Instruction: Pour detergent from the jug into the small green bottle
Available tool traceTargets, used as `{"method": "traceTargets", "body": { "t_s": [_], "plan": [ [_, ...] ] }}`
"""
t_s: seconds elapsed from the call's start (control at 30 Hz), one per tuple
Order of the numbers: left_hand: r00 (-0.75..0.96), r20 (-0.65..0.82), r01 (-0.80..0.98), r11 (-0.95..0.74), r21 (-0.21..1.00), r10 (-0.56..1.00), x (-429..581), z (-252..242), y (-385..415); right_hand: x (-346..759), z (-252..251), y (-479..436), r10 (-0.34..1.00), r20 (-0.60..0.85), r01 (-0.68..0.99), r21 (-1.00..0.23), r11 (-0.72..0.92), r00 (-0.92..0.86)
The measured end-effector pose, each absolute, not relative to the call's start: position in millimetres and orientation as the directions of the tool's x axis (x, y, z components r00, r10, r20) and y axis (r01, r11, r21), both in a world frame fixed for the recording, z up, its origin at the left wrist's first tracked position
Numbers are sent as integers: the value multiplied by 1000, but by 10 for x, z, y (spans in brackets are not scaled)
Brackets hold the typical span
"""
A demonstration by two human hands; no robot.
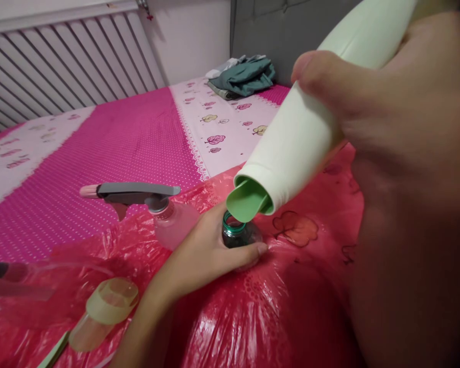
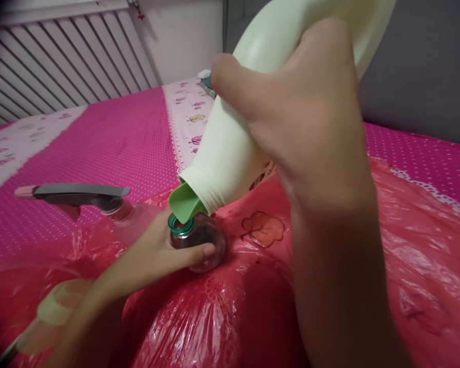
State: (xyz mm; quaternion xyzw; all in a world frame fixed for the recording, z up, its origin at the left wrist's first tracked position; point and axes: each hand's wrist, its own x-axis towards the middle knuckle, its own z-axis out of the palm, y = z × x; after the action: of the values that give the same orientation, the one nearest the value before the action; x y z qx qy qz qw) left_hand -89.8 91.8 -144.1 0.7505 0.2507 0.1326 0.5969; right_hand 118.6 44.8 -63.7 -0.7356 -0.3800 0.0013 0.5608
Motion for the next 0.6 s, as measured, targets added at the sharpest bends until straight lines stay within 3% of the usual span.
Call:
{"method": "traceTargets", "body": {
  "t_s": [0.3, 0.47, 0.6],
  "plan": [
    [826, -121, 257, -176, 950, 551, -880, -1426, 912, 1553, -647, 575, 628, 433, 463, -877, 128, 647],
    [834, -132, 254, -160, 954, 536, -872, -1426, 914, 1510, -642, 540, 634, 417, 467, -879, 99, 651],
    [841, -134, 249, -155, 956, 523, -868, -1428, 920, 1300, -656, 454, 576, 436, 562, -826, -48, 691]
  ]
}}
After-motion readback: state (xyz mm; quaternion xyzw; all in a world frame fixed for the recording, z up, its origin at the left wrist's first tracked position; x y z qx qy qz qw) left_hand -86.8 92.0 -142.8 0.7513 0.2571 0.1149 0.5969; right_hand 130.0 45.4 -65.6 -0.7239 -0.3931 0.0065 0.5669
